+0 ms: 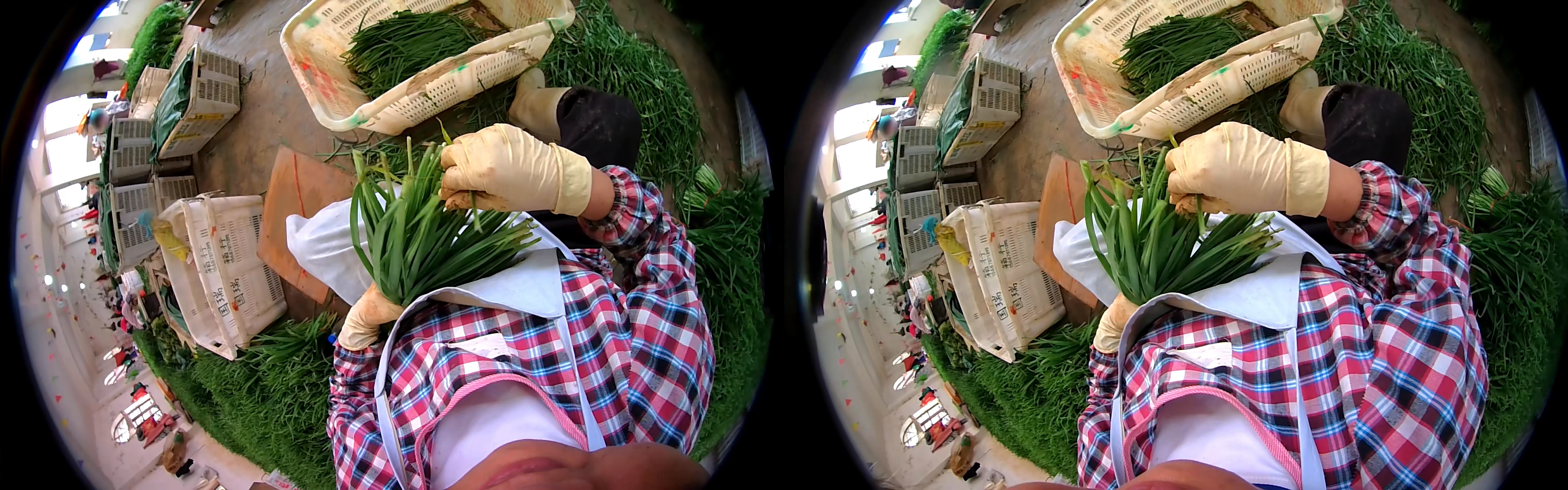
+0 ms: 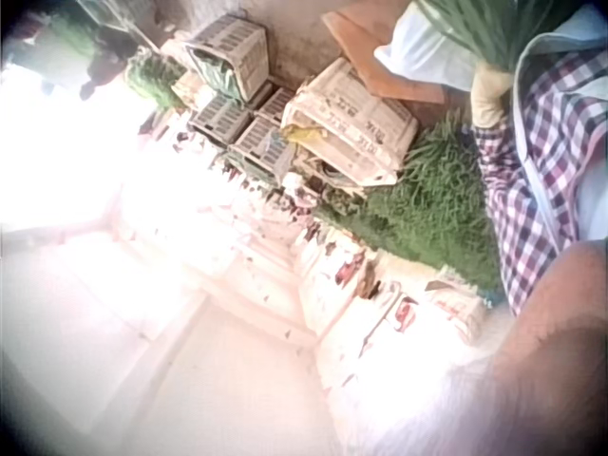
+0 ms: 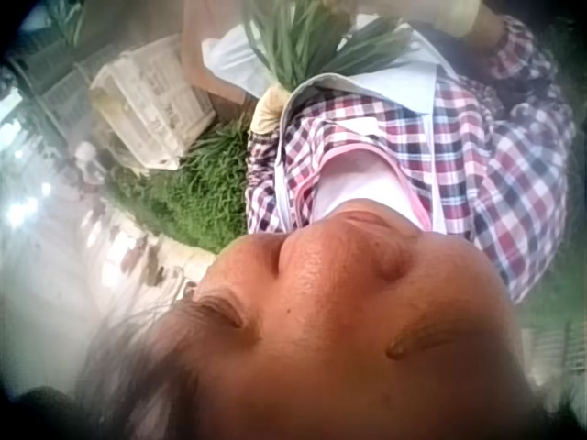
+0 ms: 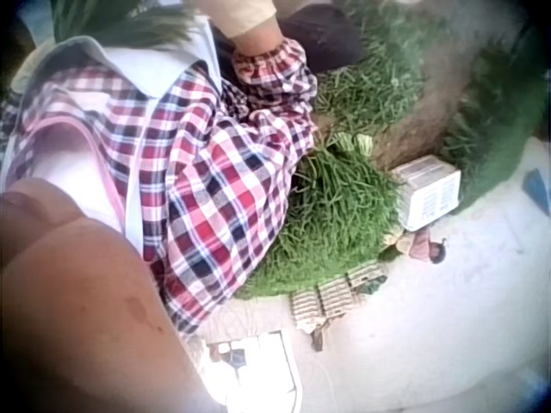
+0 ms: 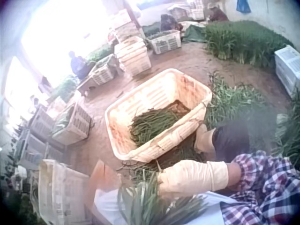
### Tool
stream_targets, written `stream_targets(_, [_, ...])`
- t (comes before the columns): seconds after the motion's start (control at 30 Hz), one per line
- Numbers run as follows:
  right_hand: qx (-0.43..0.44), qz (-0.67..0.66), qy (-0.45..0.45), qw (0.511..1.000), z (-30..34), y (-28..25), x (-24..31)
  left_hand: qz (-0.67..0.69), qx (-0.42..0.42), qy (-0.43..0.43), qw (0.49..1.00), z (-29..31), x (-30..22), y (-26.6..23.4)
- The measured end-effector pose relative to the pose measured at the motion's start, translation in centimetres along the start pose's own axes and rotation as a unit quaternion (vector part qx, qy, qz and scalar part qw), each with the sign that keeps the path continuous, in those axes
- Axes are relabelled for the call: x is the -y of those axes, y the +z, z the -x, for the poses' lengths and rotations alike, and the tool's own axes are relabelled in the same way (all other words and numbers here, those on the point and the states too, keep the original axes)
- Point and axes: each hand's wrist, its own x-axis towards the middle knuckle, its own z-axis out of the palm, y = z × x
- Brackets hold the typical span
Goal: The person sorts green onions by hand, removing yellowed or loose leaves, and then bundles a group of them with a red tie before placing them into a plastic crate.
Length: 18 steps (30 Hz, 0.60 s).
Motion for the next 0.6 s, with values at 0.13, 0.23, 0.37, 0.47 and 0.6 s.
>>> stream_targets(0.13, [0.026, 0.098, 0.027, 0.995, 0.3, -0.7, -0.5, 0.005, -0.005, -0.007, 1.0, 0.5, 0.1, -0.2])
stream_targets(0.23, [-0.05, 0.179, 0.112, 0.976, 2.0, -3.4, -5.3, 0.012, -0.001, -0.01, 1.0, 0.5, 0.1, -0.3])
stream_targets(0.37, [-0.139, 0.198, 0.168, 0.956, 3.2, -6.1, -8.7, 0.016, -0.002, -0.015, 1.0, 0.5, -0.1, -0.2])
stream_targets(0.47, [-0.211, 0.018, 0.051, 0.976, -1.1, -3.7, -1.9, 0.023, 0.0, -0.025, 0.999, 0.5, -0.3, 0.0])
stream_targets(0.6, [-0.189, 0.074, 0.011, 0.979, -3.4, -0.7, 0.2, 0.002, -0.007, -0.006, 1.0, 0.3, 0.4, 0.3])
